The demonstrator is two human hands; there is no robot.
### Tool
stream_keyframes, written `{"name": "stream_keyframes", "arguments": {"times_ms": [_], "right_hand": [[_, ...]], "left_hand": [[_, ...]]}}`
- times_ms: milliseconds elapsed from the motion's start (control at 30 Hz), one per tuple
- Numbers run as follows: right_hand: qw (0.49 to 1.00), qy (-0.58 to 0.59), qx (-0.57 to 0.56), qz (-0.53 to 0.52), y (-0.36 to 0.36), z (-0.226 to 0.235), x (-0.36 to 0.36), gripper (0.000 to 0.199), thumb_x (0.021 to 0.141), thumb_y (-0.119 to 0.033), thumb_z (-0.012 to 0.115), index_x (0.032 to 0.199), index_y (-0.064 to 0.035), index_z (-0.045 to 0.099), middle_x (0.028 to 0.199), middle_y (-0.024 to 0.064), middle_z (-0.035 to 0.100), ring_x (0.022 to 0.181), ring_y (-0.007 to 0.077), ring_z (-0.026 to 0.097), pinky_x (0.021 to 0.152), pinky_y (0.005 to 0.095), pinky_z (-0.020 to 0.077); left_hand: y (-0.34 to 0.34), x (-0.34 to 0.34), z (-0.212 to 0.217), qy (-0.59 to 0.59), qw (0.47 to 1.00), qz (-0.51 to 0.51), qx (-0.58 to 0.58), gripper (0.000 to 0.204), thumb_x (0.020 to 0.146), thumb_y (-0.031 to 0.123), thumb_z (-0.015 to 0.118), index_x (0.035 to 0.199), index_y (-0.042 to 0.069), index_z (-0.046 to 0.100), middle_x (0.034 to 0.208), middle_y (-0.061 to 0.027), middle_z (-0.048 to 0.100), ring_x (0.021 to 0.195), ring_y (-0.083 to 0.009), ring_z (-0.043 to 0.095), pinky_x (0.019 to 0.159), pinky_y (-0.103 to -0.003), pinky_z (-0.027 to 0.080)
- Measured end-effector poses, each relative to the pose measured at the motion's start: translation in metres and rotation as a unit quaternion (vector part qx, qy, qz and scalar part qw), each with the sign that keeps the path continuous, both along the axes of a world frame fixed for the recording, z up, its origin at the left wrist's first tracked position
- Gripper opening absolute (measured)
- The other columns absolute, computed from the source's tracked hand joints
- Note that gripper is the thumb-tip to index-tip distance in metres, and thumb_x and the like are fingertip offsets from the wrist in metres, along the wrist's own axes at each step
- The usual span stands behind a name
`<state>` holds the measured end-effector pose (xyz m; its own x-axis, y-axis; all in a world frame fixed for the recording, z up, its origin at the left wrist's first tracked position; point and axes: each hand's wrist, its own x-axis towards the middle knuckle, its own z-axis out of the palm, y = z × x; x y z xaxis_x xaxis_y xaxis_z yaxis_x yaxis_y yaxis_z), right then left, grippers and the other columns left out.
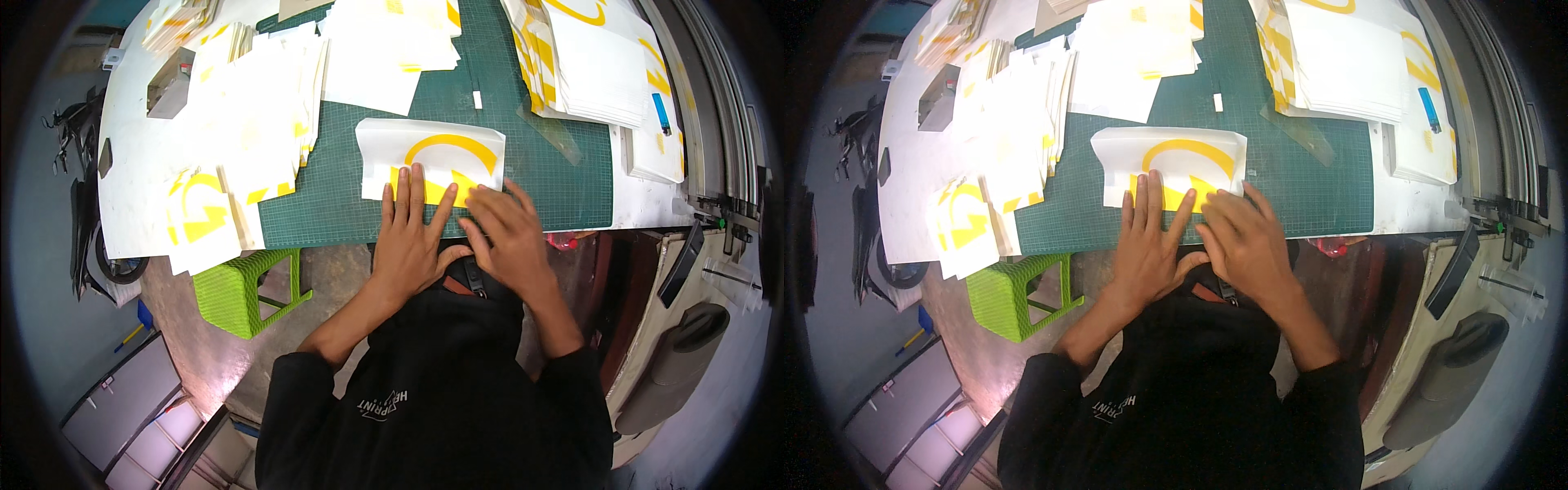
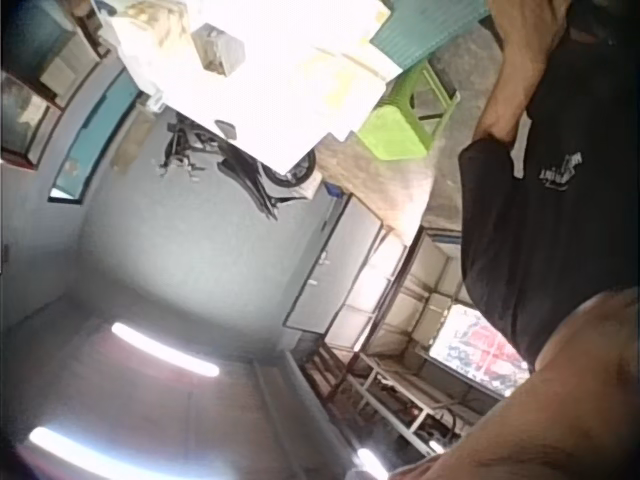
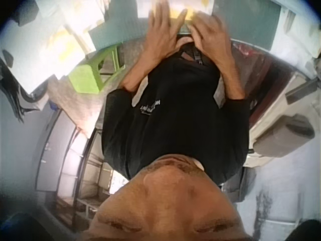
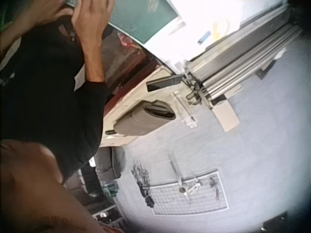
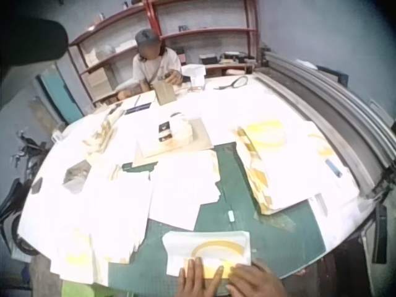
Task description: The person repeatedly picks up individual white sheets with yellow printed designs from a pile on a green cutting mat. They smooth each sheet flat with both hands and then place it onto a growing stack. The person occasionally lifts the stack to align the edges before continuing the process.
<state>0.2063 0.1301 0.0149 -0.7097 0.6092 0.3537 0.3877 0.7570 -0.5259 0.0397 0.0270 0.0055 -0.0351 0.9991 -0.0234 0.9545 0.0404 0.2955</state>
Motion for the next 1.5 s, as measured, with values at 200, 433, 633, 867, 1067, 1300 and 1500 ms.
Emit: {"name": "stream_keyframes", "arguments": {"times_ms": [200,433,633,867,1067,1300,1500], "right_hand": [[0.997,0.003,0.067,0.03,0.069,0.056,-0.063,0.039,0.083,-0.017,0.08,0.119,-0.006,0.069,0.116,0.0176,0.07,0.107,0.0337,0.067,0.113,0.0542,0.0379],[0.973,-0.136,-0.153,0.106,0.12,0.031,-0.09,0.03,0.083,-0.014,0.079,0.111,-0.0061,0.072,0.093,0.0118,0.075,0.102,0.0299,0.065,0.102,0.0468,0.0375],[0.988,-0.061,-0.141,0.032,0.12,-0.002,-0.087,0.019,0.083,-0.016,0.081,0.096,-0.0054,0.072,0.077,0.0054,0.07,0.087,0.0251,0.062,0.091,0.041,0.035],[0.996,-0.027,-0.08,-0.025,0.112,-0.016,-0.081,0.022,0.08,-0.022,0.084,0.088,-0.0071,0.069,0.08,0.0036,0.065,0.086,0.0234,0.057,0.088,0.0406,0.0337],[0.993,-0.015,0.093,-0.076,0.095,-0.015,-0.083,0.022,0.076,-0.018,0.083,0.087,-0.0062,0.069,0.101,0.0068,0.063,0.097,0.0259,0.056,0.092,0.0482,0.0375],[0.996,-0.027,0.081,-0.02,0.056,-0.02,-0.071,0.02,0.083,-0.008,0.073,0.102,-0.0048,0.074,0.118,0.0068,0.069,0.114,0.0254,0.062,0.105,0.0522,0.0397],[0.998,-0.045,0.034,0.0,0.054,-0.024,-0.05,0.025,0.09,-0.014,0.07,0.114,-0.0058,0.074,0.133,0.0035,0.067,0.134,0.0231,0.055,0.117,0.0615,0.0276]], "left_hand": [[0.002,0.001,0.003,0.001,1.0,0.003,-0.01,0.089,0.094,0.074,0.046,0.161,0.016,0.036,0.162,-0.0396,0.016,0.153,-0.0556,0.015,0.12,-0.067,0.019],[0.003,0.001,0.005,-0.025,1.0,0.006,-0.009,0.088,0.094,0.071,0.05,0.162,0.017,0.035,0.162,-0.0403,0.016,0.153,-0.0559,0.015,0.12,-0.067,0.018],[0.003,0.0,0.002,-0.038,0.999,0.011,-0.017,0.086,0.095,0.068,0.052,0.162,0.017,0.035,0.163,-0.0385,0.016,0.153,-0.055,0.014,0.121,-0.066,0.017],[-0.001,-0.004,-0.007,-0.051,0.998,0.011,-0.03,0.081,0.096,0.065,0.051,0.161,0.018,0.038,0.164,-0.0372,0.015,0.154,-0.0542,0.012,0.121,-0.067,0.016],[0.001,-0.004,0.0,-0.038,0.999,-0.01,-0.028,0.079,0.097,0.066,0.049,0.159,0.019,0.04,0.167,-0.0309,0.016,0.153,-0.0568,0.011,0.12,-0.07,0.014],[0.003,-0.006,0.002,-0.028,0.998,-0.024,-0.047,0.081,0.097,0.068,0.047,0.155,0.011,0.045,0.169,-0.0195,0.021,0.153,-0.0568,0.01,0.119,-0.073,0.013],[0.006,-0.012,0.008,-0.06,0.998,0.015,-0.008,0.053,0.094,0.03,0.067,0.137,0.001,0.057,0.159,-0.018,0.042,0.148,-0.0473,0.034,0.12,-0.064,0.026]]}}
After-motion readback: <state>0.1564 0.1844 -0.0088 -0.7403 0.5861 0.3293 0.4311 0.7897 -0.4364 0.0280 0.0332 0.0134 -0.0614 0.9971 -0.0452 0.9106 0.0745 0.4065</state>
